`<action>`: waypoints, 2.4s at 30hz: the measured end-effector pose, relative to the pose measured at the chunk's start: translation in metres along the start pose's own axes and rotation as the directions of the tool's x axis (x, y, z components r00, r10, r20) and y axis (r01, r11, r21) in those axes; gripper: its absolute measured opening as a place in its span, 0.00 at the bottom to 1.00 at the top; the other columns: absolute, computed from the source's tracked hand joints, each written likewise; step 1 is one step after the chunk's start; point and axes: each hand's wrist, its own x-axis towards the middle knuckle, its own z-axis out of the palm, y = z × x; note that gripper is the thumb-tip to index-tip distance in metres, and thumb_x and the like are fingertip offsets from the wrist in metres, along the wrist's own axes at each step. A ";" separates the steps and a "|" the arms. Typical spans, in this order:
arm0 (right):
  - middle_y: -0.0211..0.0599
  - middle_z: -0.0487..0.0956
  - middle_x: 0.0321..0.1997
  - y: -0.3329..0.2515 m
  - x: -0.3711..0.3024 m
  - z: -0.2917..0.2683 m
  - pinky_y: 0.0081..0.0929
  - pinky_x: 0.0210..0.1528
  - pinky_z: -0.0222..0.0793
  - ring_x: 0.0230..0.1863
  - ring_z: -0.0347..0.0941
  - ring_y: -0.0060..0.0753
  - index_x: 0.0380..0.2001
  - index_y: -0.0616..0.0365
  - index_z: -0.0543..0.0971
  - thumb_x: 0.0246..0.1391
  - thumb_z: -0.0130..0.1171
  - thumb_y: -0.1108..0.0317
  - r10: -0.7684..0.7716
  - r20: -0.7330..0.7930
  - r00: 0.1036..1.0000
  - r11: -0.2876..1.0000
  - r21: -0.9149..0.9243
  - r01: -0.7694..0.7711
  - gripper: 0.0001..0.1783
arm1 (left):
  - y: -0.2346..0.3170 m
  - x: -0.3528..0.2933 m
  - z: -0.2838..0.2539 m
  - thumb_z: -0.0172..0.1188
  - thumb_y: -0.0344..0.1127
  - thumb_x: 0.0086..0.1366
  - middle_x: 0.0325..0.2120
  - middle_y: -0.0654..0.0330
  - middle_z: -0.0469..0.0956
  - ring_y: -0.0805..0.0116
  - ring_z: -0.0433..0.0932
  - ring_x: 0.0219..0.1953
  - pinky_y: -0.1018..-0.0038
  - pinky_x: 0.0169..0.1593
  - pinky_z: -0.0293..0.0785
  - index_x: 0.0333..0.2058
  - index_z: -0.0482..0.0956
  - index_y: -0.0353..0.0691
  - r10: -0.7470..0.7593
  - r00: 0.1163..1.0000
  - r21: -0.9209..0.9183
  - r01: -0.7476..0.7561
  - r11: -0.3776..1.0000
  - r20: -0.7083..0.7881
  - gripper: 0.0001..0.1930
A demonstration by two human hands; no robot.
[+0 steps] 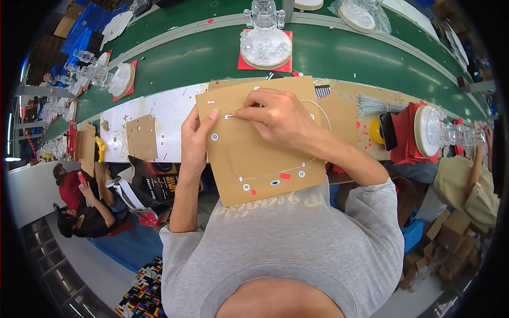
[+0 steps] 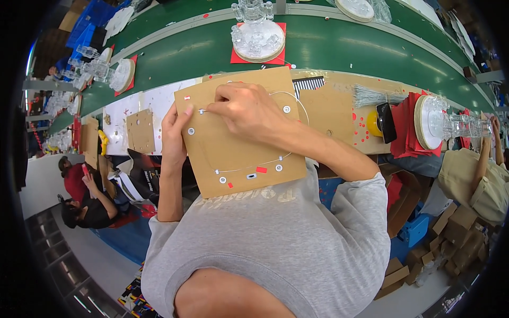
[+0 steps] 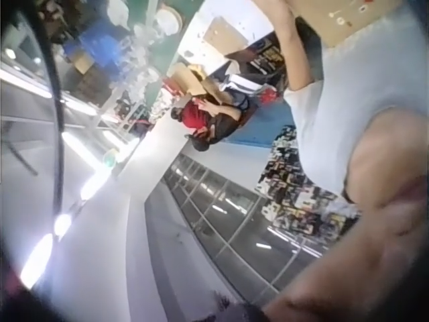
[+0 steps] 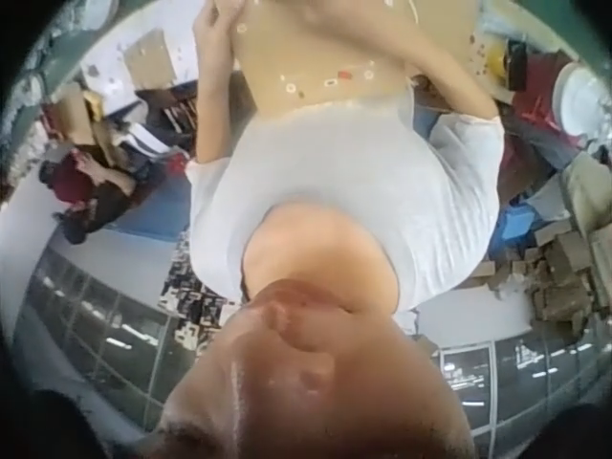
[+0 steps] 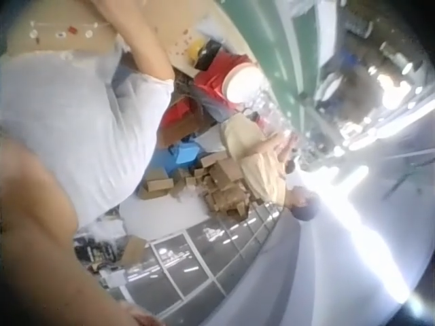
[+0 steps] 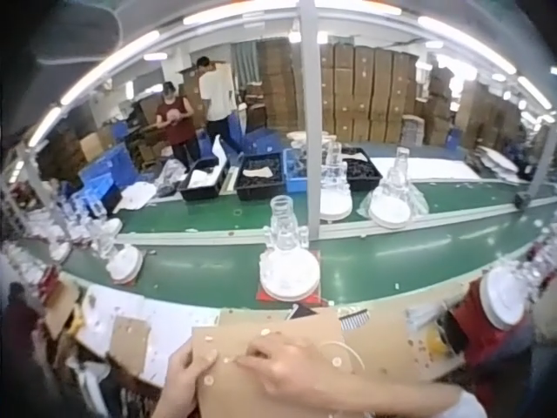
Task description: Assembling small electronic or mechanical components onto a cardboard guide on a production line.
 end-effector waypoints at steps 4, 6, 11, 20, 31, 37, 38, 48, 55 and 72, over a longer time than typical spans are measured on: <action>0.35 0.78 0.31 -0.006 0.001 -0.001 0.32 0.30 0.77 0.33 0.78 0.35 0.37 0.58 0.87 0.40 0.64 0.77 -0.085 0.078 0.993 0.983 -0.157 0.096 0.16 | -0.003 -0.002 -0.004 0.60 0.29 0.70 0.49 0.55 0.81 0.72 0.80 0.48 0.74 0.51 0.76 0.59 0.72 0.29 0.032 0.999 0.084 -0.033 0.996 0.023 0.21; 0.35 0.77 0.31 -0.008 0.001 -0.002 0.32 0.30 0.77 0.33 0.78 0.35 0.39 0.58 0.87 0.41 0.64 0.77 -0.092 0.086 0.992 0.977 -0.186 0.106 0.17 | -0.003 -0.001 -0.006 0.61 0.28 0.68 0.49 0.55 0.81 0.72 0.80 0.48 0.74 0.52 0.76 0.58 0.73 0.29 0.021 0.999 0.101 -0.025 0.995 0.039 0.21; 0.34 0.75 0.31 -0.013 0.000 -0.005 0.31 0.29 0.76 0.34 0.77 0.33 0.41 0.58 0.86 0.43 0.63 0.75 -0.093 0.120 0.988 0.965 -0.236 0.119 0.17 | -0.005 -0.001 -0.007 0.62 0.26 0.66 0.49 0.55 0.81 0.72 0.80 0.48 0.74 0.52 0.76 0.57 0.74 0.29 0.008 1.000 0.107 -0.010 0.994 0.012 0.21; 0.32 0.74 0.36 -0.004 0.010 -0.011 0.27 0.29 0.77 0.42 0.75 0.30 0.41 0.60 0.84 0.48 0.61 0.70 -0.189 0.289 0.938 0.905 -0.319 0.281 0.15 | -0.006 0.001 -0.008 0.61 0.23 0.64 0.48 0.55 0.82 0.72 0.81 0.47 0.73 0.51 0.78 0.56 0.74 0.28 0.006 1.000 0.067 -0.005 0.998 -0.018 0.21; 0.33 0.73 0.37 0.017 0.020 -0.013 0.25 0.31 0.78 0.40 0.75 0.29 0.43 0.62 0.83 0.48 0.62 0.70 -0.403 0.361 0.841 0.825 -0.255 0.504 0.17 | -0.006 0.002 -0.009 0.60 0.22 0.63 0.46 0.53 0.82 0.71 0.83 0.44 0.73 0.48 0.80 0.57 0.73 0.28 -0.001 1.000 0.012 0.001 1.000 -0.005 0.22; 0.33 0.73 0.36 0.015 0.021 -0.013 0.28 0.31 0.78 0.36 0.76 0.31 0.41 0.63 0.83 0.47 0.62 0.71 -0.405 0.295 0.866 0.859 -0.201 0.471 0.16 | -0.004 0.002 -0.010 0.60 0.22 0.64 0.46 0.51 0.83 0.70 0.84 0.43 0.73 0.47 0.81 0.59 0.71 0.27 -0.010 1.000 -0.007 0.010 1.000 0.005 0.24; 0.33 0.73 0.36 0.018 0.019 -0.011 0.28 0.31 0.78 0.36 0.76 0.31 0.41 0.63 0.83 0.47 0.62 0.71 -0.407 0.295 0.864 0.858 -0.201 0.473 0.16 | -0.003 0.002 -0.010 0.60 0.22 0.64 0.46 0.51 0.83 0.70 0.84 0.43 0.73 0.47 0.81 0.59 0.71 0.27 -0.014 1.000 -0.012 0.014 1.000 0.008 0.24; 0.33 0.74 0.34 0.019 0.014 -0.015 0.29 0.31 0.78 0.38 0.75 0.30 0.40 0.65 0.83 0.47 0.62 0.73 -0.416 0.293 0.861 0.856 -0.195 0.480 0.15 | -0.004 0.004 -0.011 0.61 0.22 0.64 0.47 0.52 0.83 0.69 0.83 0.45 0.73 0.48 0.81 0.60 0.71 0.27 -0.021 1.000 -0.051 0.022 0.998 0.016 0.25; 0.35 0.72 0.35 0.013 0.016 -0.005 0.27 0.29 0.77 0.38 0.75 0.31 0.33 0.69 0.80 0.47 0.61 0.73 -0.400 0.351 0.847 0.850 -0.204 0.486 0.10 | -0.011 -0.001 -0.014 0.59 0.21 0.63 0.51 0.54 0.80 0.70 0.79 0.51 0.71 0.56 0.75 0.60 0.71 0.28 0.018 0.999 -0.058 -0.015 0.998 0.039 0.25; 0.37 0.78 0.37 0.013 0.024 0.001 0.33 0.35 0.77 0.38 0.78 0.37 0.43 0.65 0.83 0.38 0.63 0.73 -0.428 0.302 0.852 0.846 -0.200 0.495 0.23 | -0.023 -0.009 -0.004 0.62 0.24 0.64 0.57 0.47 0.77 0.58 0.79 0.57 0.67 0.60 0.75 0.74 0.45 0.40 0.267 0.957 -0.124 -0.280 0.952 -0.113 0.45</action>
